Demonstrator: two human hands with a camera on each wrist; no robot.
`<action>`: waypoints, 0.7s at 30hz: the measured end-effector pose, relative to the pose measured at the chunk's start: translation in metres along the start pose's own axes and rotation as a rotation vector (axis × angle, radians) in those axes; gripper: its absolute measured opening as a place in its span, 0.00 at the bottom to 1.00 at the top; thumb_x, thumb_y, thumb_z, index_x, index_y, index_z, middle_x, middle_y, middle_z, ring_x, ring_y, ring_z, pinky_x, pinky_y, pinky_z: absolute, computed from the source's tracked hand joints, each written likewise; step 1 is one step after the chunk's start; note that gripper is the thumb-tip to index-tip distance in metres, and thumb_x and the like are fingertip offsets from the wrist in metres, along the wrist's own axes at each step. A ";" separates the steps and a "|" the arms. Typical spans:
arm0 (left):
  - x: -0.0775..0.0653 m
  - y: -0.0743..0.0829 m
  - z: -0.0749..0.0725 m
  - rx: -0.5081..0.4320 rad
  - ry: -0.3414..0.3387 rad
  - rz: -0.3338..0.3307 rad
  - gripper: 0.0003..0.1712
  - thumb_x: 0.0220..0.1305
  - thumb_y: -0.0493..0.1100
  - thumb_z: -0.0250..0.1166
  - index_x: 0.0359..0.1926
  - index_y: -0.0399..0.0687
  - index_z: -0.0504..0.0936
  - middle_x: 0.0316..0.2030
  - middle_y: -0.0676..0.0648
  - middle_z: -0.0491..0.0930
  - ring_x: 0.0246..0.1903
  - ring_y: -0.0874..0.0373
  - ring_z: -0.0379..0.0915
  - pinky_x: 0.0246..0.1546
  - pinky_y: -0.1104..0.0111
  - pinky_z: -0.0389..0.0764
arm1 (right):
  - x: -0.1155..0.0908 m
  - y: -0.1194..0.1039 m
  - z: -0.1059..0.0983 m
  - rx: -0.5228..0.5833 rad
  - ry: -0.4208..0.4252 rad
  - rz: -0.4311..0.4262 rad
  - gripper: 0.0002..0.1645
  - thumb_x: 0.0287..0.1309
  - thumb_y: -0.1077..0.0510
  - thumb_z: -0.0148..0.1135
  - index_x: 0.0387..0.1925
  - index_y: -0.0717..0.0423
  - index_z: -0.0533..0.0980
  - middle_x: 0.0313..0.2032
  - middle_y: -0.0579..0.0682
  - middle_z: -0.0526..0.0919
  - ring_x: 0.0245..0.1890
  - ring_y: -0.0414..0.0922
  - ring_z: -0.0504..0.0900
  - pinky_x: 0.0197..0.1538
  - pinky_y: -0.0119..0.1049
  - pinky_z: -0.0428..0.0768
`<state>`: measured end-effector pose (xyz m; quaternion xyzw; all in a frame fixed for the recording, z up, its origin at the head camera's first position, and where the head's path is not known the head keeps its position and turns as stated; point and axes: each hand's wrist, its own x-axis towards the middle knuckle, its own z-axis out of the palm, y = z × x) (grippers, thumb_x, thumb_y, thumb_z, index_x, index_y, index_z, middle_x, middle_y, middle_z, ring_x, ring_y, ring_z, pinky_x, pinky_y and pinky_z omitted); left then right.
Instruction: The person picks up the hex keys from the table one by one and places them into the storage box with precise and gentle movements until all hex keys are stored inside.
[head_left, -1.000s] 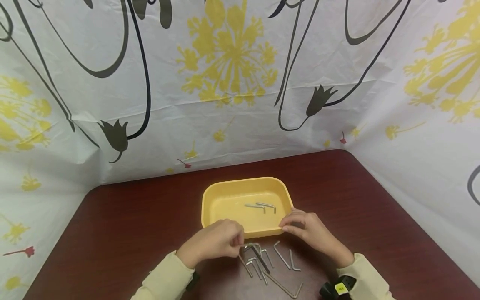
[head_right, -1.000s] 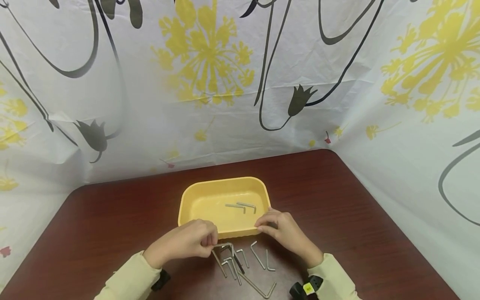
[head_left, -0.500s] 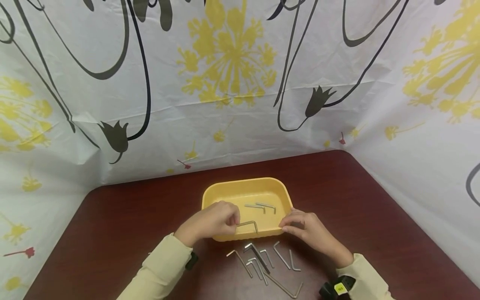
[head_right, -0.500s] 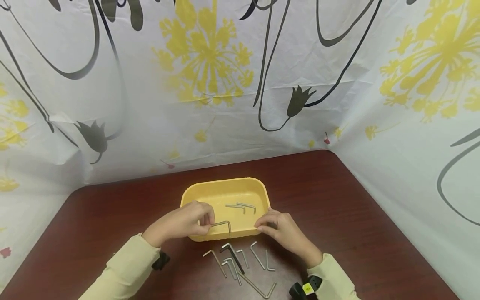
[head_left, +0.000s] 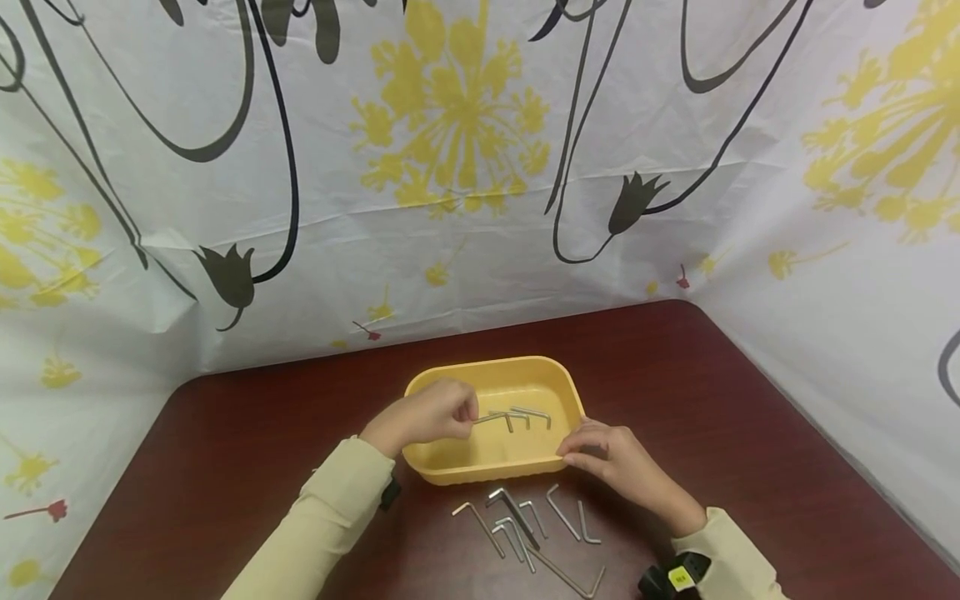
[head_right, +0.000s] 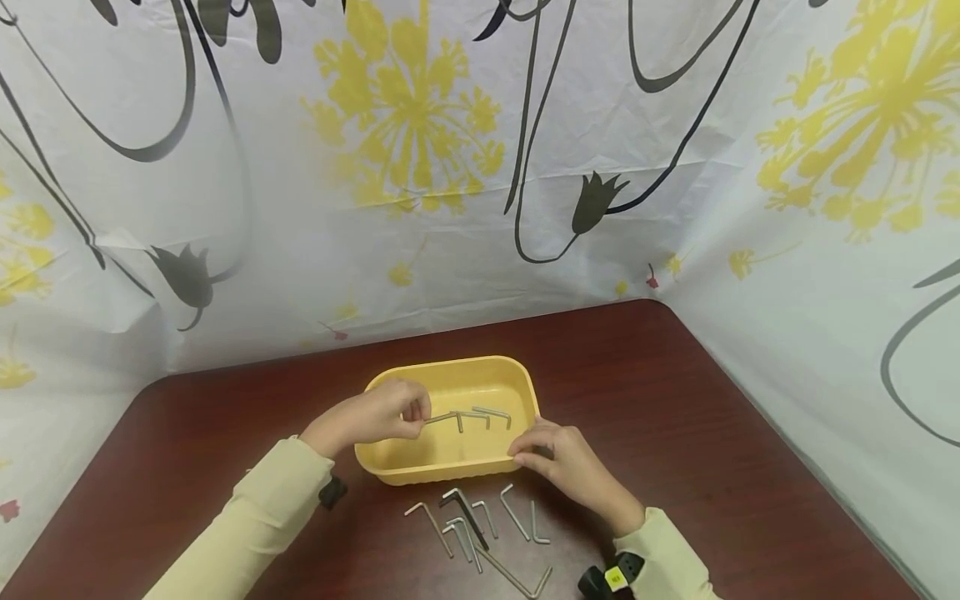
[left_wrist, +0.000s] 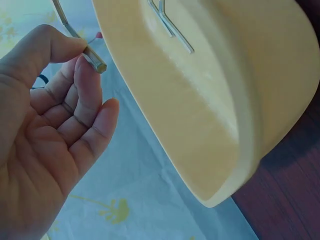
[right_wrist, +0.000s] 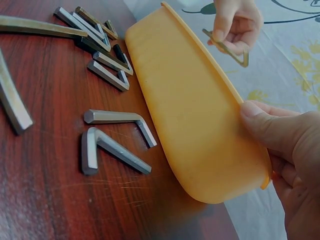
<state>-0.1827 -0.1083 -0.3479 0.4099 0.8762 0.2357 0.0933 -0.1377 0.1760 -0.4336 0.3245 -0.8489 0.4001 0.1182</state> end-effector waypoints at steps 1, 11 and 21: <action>0.002 -0.001 -0.001 0.006 0.001 -0.001 0.05 0.44 0.30 0.60 0.27 0.39 0.77 0.25 0.51 0.76 0.28 0.60 0.73 0.32 0.75 0.74 | 0.000 0.000 0.000 -0.002 0.001 -0.003 0.10 0.43 0.64 0.69 0.28 0.46 0.81 0.30 0.34 0.81 0.43 0.51 0.80 0.57 0.37 0.66; 0.022 -0.011 -0.007 0.026 -0.011 -0.031 0.06 0.47 0.30 0.61 0.29 0.39 0.78 0.27 0.50 0.77 0.30 0.61 0.74 0.33 0.73 0.75 | 0.000 0.000 0.002 0.001 0.003 -0.017 0.10 0.43 0.63 0.68 0.28 0.46 0.80 0.30 0.33 0.81 0.44 0.50 0.80 0.59 0.31 0.64; 0.036 -0.021 -0.009 0.069 -0.061 -0.070 0.05 0.49 0.30 0.61 0.30 0.41 0.78 0.28 0.51 0.77 0.31 0.60 0.74 0.34 0.72 0.74 | 0.003 0.001 0.002 0.017 -0.009 -0.031 0.08 0.45 0.63 0.67 0.29 0.47 0.80 0.30 0.35 0.81 0.40 0.46 0.81 0.58 0.37 0.65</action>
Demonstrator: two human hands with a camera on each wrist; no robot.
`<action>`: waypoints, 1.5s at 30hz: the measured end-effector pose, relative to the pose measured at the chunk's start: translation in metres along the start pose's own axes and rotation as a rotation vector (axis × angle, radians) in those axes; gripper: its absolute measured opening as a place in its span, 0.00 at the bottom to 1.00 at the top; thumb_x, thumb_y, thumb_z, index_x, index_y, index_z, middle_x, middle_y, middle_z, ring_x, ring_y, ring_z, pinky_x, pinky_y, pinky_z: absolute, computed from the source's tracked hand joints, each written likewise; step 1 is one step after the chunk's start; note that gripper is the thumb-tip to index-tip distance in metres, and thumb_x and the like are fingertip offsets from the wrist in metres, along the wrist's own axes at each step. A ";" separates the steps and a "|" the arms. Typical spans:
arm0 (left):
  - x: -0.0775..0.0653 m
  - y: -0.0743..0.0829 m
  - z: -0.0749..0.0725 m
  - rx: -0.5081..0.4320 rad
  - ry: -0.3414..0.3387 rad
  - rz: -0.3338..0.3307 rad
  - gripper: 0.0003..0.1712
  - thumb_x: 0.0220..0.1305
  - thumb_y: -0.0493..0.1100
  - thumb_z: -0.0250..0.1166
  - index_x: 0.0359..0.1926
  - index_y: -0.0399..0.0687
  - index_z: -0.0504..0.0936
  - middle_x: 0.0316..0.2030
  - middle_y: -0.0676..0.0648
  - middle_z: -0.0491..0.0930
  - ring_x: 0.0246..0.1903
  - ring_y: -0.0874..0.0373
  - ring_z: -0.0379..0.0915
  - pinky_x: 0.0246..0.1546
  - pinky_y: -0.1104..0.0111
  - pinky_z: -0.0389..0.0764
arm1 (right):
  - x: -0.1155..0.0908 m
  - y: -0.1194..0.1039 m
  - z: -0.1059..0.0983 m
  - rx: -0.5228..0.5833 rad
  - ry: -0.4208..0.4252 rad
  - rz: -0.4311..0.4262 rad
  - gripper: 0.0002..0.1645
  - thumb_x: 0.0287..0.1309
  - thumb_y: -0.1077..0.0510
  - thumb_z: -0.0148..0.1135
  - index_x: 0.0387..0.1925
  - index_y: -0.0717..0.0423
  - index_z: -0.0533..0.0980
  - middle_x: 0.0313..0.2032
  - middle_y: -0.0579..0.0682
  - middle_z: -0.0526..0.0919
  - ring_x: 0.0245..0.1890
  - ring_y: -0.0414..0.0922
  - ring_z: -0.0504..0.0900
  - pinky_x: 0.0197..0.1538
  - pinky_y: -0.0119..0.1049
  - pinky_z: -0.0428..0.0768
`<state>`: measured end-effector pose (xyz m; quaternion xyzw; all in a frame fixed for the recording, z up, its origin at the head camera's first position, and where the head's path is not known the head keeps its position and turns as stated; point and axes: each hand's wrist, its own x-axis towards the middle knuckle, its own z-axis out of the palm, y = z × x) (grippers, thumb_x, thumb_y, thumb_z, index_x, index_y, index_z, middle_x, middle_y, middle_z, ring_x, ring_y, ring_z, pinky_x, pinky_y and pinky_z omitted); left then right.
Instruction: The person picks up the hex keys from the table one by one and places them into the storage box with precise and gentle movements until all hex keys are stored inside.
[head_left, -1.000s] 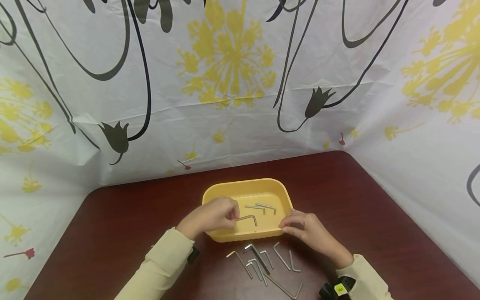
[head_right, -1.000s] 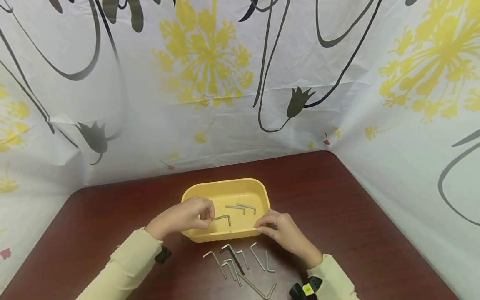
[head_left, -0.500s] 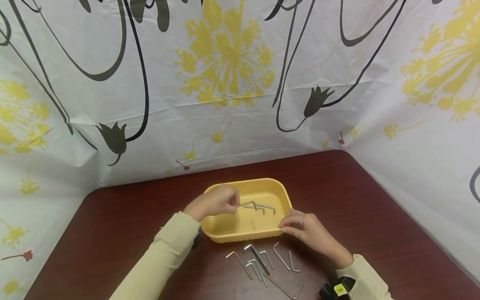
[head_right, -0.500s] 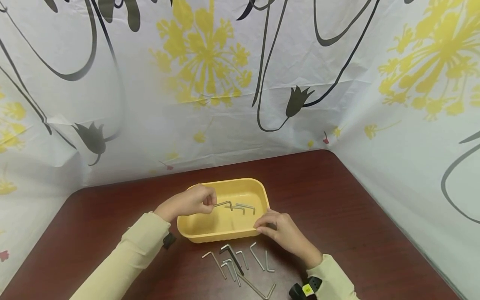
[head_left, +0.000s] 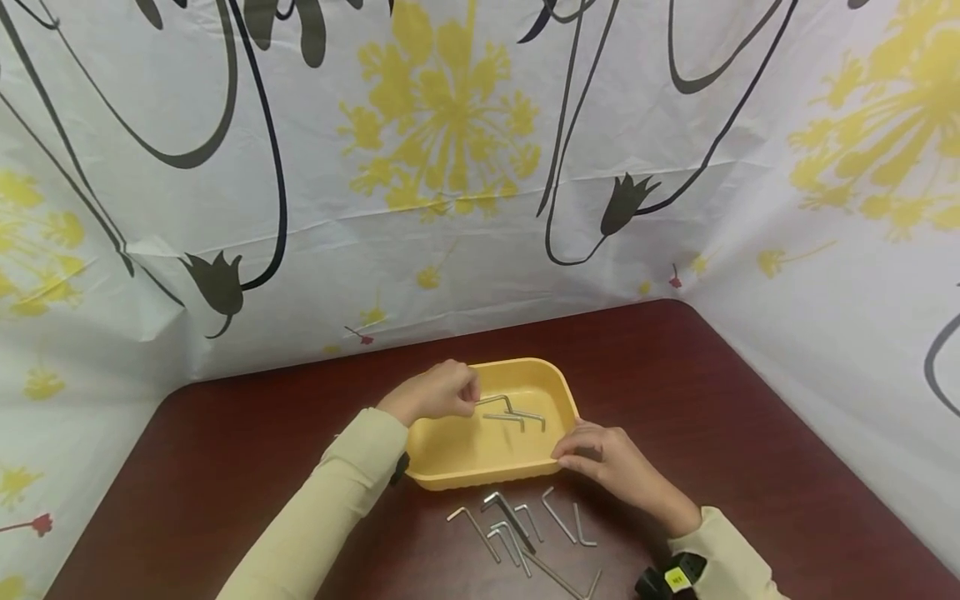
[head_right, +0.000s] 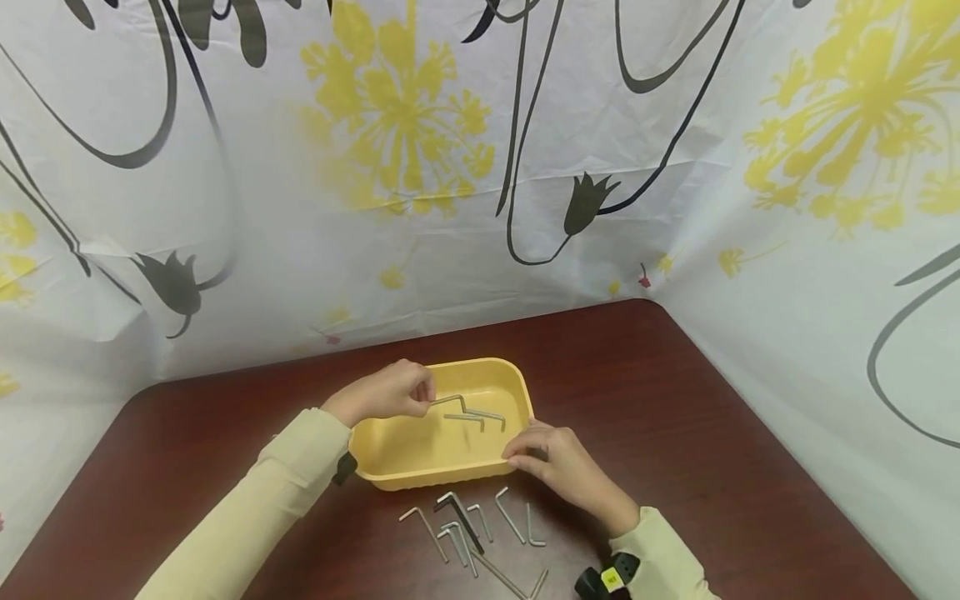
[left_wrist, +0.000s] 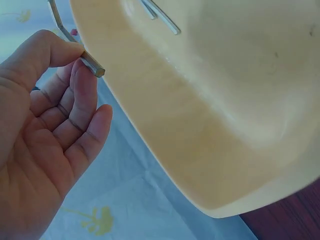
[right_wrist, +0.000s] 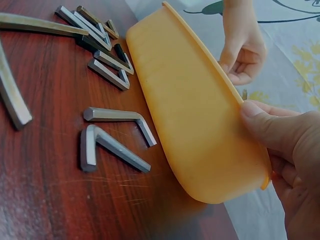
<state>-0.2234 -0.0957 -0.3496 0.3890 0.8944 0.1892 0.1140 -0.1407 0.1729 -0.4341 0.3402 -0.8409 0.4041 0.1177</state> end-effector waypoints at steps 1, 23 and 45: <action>0.002 -0.001 0.000 0.000 -0.003 -0.002 0.05 0.49 0.30 0.60 0.30 0.41 0.78 0.28 0.51 0.77 0.32 0.59 0.74 0.34 0.72 0.74 | 0.000 0.000 0.000 0.000 0.005 -0.009 0.08 0.45 0.63 0.67 0.29 0.48 0.81 0.30 0.36 0.81 0.39 0.45 0.81 0.58 0.39 0.66; 0.040 -0.008 0.023 0.017 -0.087 -0.008 0.03 0.50 0.33 0.65 0.27 0.42 0.78 0.25 0.53 0.76 0.26 0.63 0.69 0.30 0.72 0.72 | -0.001 -0.001 0.001 0.029 -0.007 -0.048 0.07 0.46 0.63 0.67 0.29 0.49 0.81 0.30 0.36 0.80 0.36 0.37 0.79 0.56 0.46 0.67; 0.039 -0.015 0.045 -0.016 -0.160 0.008 0.19 0.36 0.23 0.54 0.07 0.49 0.61 0.07 0.57 0.51 0.11 0.66 0.45 0.13 0.75 0.50 | -0.003 -0.006 0.001 0.026 0.000 -0.057 0.07 0.46 0.63 0.67 0.29 0.48 0.80 0.30 0.37 0.81 0.35 0.38 0.79 0.57 0.42 0.66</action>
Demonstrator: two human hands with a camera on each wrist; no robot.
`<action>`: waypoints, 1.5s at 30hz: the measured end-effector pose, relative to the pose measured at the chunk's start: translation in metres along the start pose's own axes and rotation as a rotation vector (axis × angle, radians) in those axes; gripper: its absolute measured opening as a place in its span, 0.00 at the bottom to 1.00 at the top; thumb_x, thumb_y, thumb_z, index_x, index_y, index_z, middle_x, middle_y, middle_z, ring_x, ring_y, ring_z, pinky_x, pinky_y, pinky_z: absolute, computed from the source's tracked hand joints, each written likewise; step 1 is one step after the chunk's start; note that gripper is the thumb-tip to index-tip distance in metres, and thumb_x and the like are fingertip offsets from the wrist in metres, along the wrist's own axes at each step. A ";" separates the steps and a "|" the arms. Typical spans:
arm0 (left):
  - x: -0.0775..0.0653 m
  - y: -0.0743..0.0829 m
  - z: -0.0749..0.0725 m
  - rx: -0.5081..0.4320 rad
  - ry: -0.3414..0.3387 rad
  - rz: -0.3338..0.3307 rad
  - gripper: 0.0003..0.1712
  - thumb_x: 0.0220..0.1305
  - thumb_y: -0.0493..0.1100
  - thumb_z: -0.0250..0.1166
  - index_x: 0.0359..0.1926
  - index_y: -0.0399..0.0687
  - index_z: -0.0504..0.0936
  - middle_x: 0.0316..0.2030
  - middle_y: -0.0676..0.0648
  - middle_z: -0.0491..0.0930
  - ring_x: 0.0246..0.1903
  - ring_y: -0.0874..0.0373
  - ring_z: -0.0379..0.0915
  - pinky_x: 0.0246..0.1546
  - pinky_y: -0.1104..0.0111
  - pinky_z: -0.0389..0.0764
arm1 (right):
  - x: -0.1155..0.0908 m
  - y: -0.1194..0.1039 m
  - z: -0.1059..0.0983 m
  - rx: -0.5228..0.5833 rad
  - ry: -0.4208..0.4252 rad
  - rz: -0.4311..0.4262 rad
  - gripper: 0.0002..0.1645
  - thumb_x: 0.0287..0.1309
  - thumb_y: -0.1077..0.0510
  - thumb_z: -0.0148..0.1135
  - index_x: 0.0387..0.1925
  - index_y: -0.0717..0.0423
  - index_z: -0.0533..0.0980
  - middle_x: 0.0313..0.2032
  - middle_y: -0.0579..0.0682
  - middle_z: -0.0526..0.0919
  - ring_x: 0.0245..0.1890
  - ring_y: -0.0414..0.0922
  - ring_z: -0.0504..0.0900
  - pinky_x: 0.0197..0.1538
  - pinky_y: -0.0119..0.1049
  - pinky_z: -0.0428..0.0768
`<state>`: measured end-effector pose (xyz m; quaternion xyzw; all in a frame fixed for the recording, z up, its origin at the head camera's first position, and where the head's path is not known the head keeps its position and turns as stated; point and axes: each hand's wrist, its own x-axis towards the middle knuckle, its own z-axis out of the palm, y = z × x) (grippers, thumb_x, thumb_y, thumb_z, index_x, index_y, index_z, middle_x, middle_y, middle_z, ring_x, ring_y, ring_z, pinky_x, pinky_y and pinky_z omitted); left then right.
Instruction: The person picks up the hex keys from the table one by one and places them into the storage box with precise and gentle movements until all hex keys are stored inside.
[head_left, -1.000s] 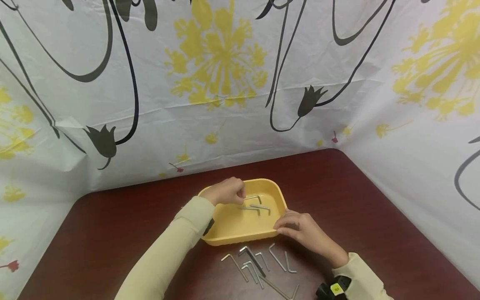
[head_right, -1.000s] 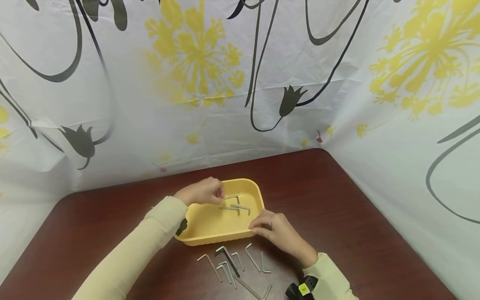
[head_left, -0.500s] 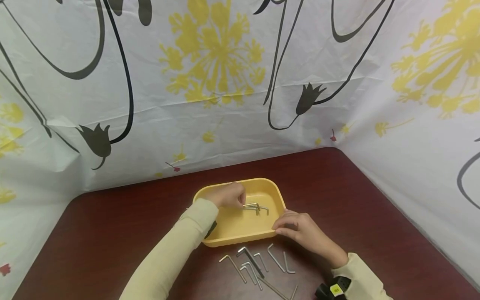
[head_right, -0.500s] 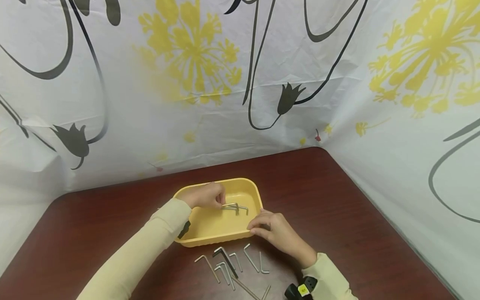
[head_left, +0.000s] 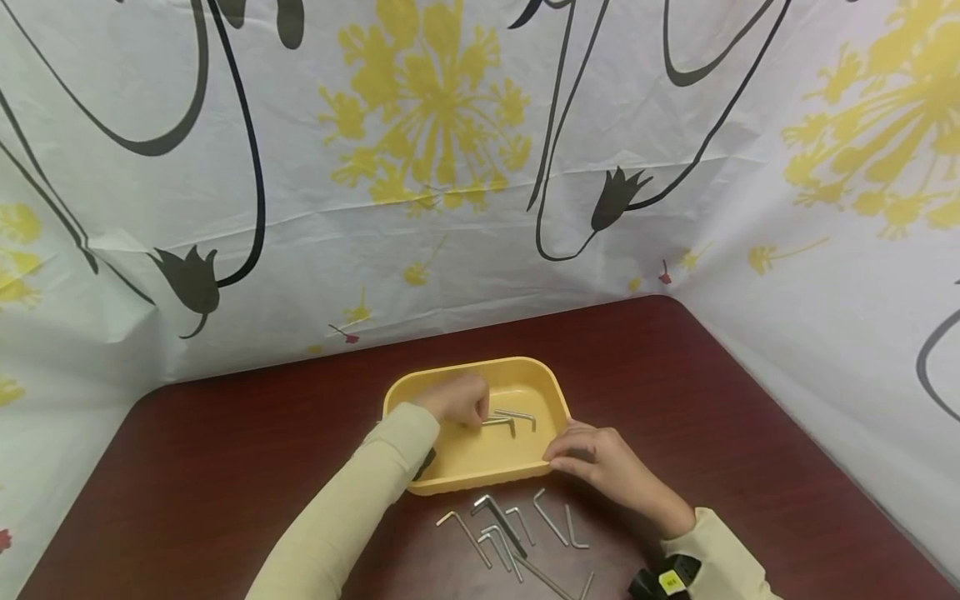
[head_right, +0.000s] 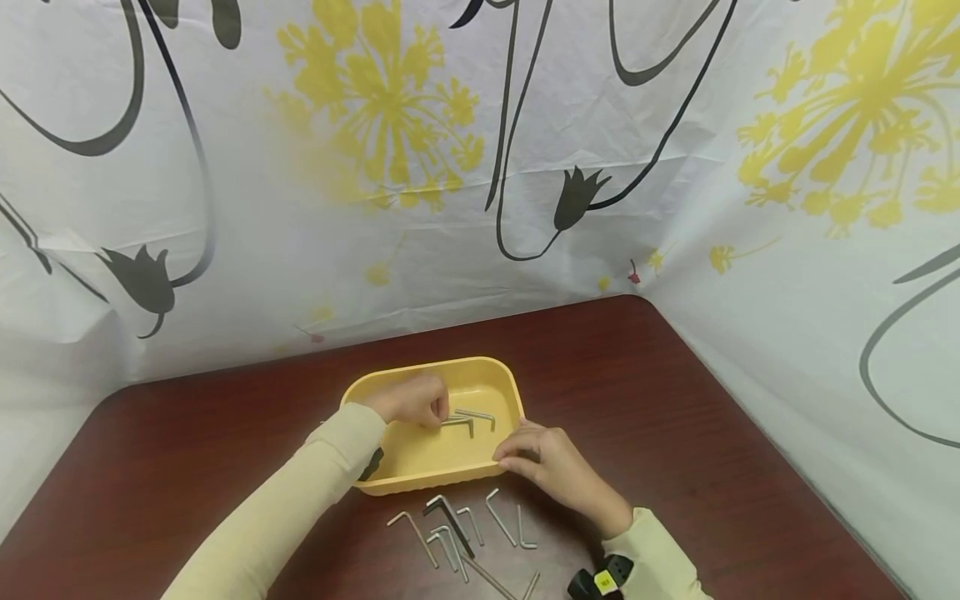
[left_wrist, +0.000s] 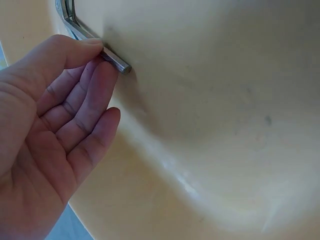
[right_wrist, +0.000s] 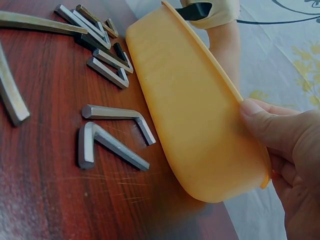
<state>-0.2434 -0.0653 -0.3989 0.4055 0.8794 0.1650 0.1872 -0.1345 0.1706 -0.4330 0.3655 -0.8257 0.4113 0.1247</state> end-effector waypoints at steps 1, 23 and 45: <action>0.000 0.001 0.000 0.011 0.003 -0.018 0.19 0.37 0.23 0.55 0.07 0.48 0.63 0.07 0.57 0.52 0.11 0.66 0.46 0.13 0.75 0.51 | 0.000 0.000 0.000 -0.001 0.001 -0.002 0.07 0.46 0.63 0.67 0.29 0.48 0.80 0.30 0.37 0.81 0.35 0.38 0.79 0.57 0.42 0.67; -0.005 0.007 -0.003 0.050 0.034 -0.100 0.12 0.39 0.23 0.58 0.11 0.42 0.74 0.09 0.57 0.59 0.13 0.65 0.53 0.14 0.75 0.56 | 0.000 0.001 0.000 -0.003 0.001 0.009 0.07 0.46 0.63 0.67 0.29 0.48 0.81 0.30 0.37 0.81 0.36 0.37 0.80 0.57 0.42 0.66; -0.020 0.023 -0.030 0.046 0.095 -0.095 0.07 0.50 0.28 0.61 0.29 0.40 0.83 0.29 0.50 0.79 0.29 0.60 0.71 0.35 0.68 0.75 | -0.002 0.002 0.001 -0.013 0.011 0.013 0.09 0.44 0.64 0.68 0.28 0.48 0.81 0.30 0.35 0.80 0.36 0.37 0.79 0.56 0.44 0.67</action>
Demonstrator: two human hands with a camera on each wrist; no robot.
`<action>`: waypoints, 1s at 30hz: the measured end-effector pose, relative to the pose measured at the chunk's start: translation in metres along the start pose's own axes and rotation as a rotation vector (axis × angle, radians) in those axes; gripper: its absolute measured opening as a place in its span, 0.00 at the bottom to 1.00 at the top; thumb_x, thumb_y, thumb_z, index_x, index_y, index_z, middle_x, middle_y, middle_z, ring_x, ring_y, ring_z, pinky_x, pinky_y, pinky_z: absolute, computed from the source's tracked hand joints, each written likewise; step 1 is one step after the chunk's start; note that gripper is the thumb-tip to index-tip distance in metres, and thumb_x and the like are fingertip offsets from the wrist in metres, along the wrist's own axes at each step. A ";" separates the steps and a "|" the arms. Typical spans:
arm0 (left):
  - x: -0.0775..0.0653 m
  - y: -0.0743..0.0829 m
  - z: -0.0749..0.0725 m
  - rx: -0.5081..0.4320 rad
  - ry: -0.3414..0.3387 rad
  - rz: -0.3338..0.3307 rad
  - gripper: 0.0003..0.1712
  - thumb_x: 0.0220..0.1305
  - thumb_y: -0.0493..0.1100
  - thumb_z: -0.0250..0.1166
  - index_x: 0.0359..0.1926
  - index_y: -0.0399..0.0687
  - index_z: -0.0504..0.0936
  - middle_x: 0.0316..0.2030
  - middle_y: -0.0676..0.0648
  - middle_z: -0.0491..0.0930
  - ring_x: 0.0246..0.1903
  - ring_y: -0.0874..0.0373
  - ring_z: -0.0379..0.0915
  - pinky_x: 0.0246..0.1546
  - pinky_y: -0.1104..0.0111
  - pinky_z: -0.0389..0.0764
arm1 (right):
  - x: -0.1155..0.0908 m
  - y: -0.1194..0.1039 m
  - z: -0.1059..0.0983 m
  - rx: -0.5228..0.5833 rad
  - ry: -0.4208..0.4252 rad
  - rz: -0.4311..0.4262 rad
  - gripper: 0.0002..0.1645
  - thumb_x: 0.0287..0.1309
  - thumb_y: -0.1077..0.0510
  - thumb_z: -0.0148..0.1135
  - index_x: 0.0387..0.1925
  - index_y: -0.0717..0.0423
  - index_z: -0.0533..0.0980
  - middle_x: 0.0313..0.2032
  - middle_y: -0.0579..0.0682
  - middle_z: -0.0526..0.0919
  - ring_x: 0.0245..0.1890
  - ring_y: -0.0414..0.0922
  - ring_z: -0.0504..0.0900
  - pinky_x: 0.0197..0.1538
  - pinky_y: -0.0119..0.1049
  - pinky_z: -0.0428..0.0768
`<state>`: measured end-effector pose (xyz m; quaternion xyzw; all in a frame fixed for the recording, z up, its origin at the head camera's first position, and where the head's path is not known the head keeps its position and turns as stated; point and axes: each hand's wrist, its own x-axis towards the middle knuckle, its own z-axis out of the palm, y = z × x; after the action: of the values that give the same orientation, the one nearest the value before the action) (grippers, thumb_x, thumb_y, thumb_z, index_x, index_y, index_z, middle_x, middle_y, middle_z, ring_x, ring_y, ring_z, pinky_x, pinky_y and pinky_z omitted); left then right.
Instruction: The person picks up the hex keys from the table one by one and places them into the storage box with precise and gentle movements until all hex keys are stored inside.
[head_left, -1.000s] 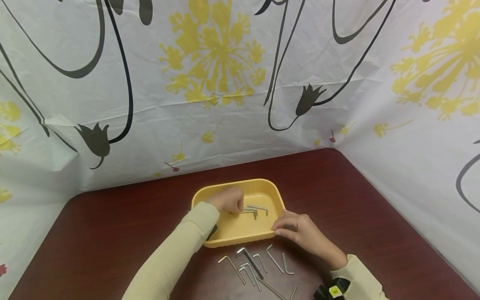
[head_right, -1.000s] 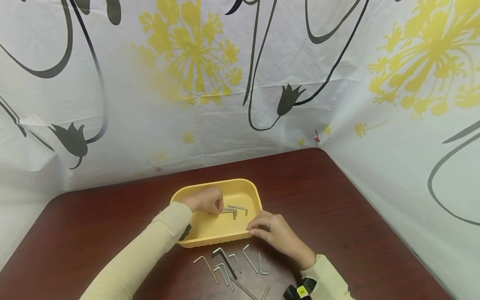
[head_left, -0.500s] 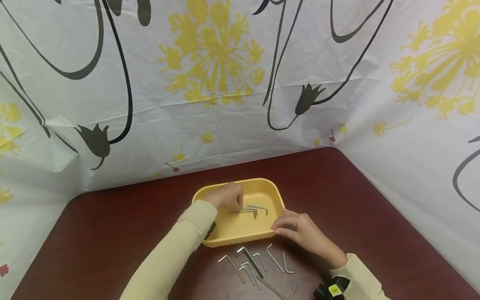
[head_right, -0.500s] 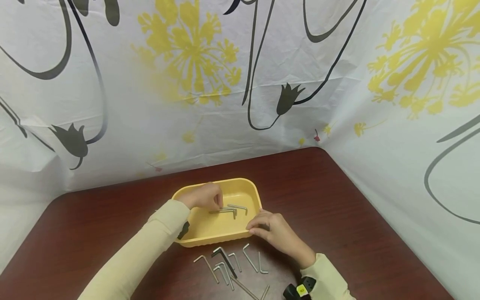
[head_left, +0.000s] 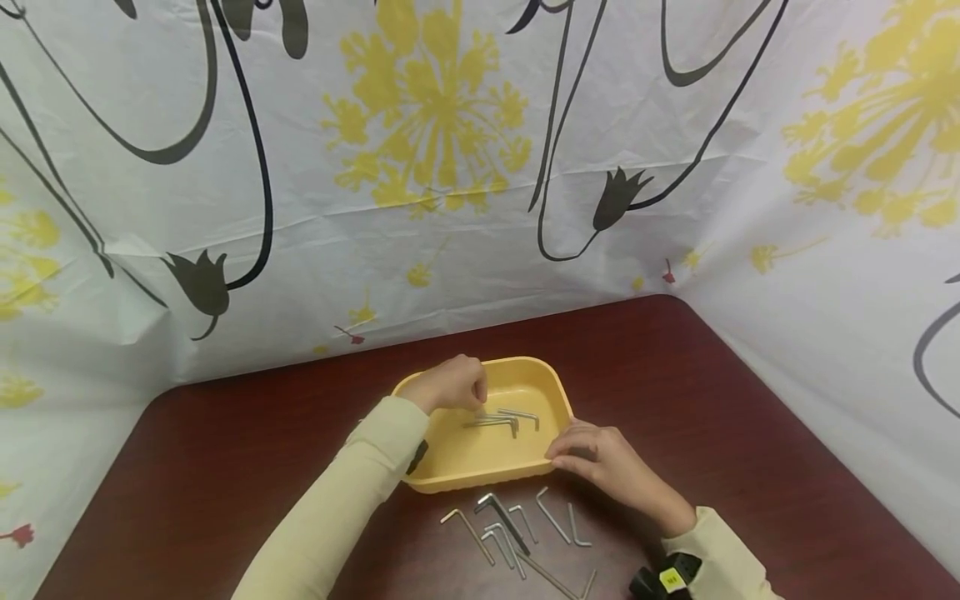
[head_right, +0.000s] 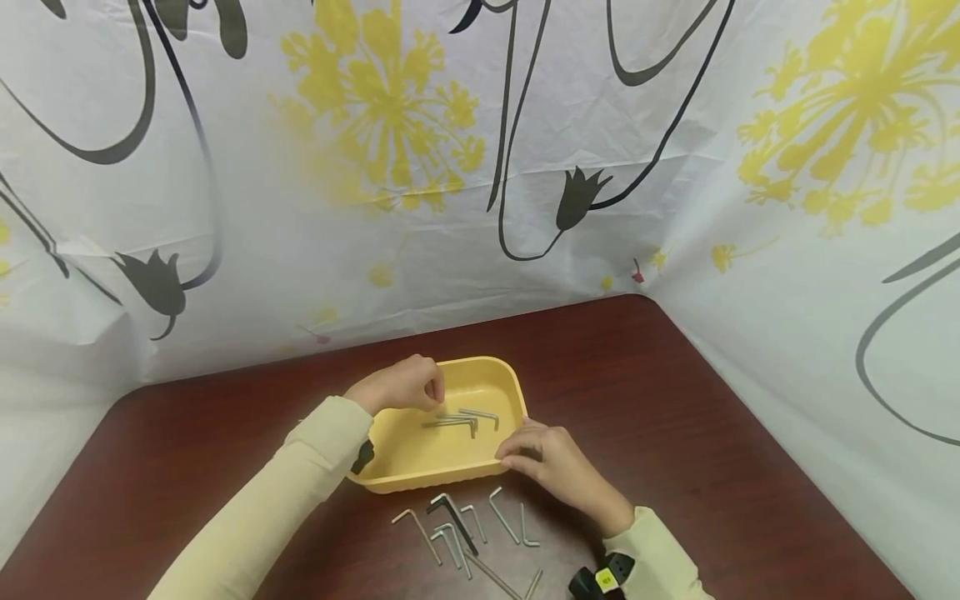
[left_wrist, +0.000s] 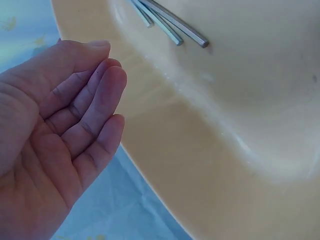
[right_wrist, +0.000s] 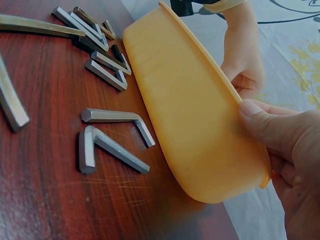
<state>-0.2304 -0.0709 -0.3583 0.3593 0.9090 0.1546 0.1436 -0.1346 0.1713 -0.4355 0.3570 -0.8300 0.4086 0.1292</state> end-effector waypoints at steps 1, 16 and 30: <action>-0.001 0.001 -0.001 -0.007 -0.004 -0.002 0.07 0.50 0.28 0.61 0.30 0.40 0.83 0.30 0.50 0.79 0.30 0.60 0.71 0.35 0.68 0.75 | 0.000 0.000 0.000 -0.001 -0.002 0.005 0.09 0.44 0.64 0.68 0.28 0.48 0.81 0.30 0.35 0.80 0.36 0.37 0.79 0.57 0.43 0.67; -0.030 0.016 -0.003 0.026 0.083 0.120 0.08 0.46 0.30 0.60 0.21 0.48 0.77 0.19 0.57 0.70 0.22 0.66 0.64 0.26 0.74 0.68 | 0.001 -0.002 -0.001 -0.017 -0.014 0.024 0.09 0.44 0.63 0.68 0.29 0.47 0.81 0.30 0.34 0.80 0.38 0.37 0.80 0.57 0.42 0.67; -0.062 0.036 0.007 0.026 0.088 0.156 0.03 0.48 0.32 0.63 0.27 0.43 0.81 0.27 0.50 0.79 0.29 0.60 0.74 0.33 0.75 0.73 | 0.000 -0.002 -0.003 -0.038 -0.006 0.029 0.07 0.45 0.62 0.67 0.28 0.47 0.81 0.30 0.36 0.81 0.41 0.48 0.81 0.57 0.39 0.67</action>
<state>-0.1625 -0.0883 -0.3421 0.4236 0.8857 0.1689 0.0864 -0.1333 0.1725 -0.4325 0.3438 -0.8431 0.3933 0.1275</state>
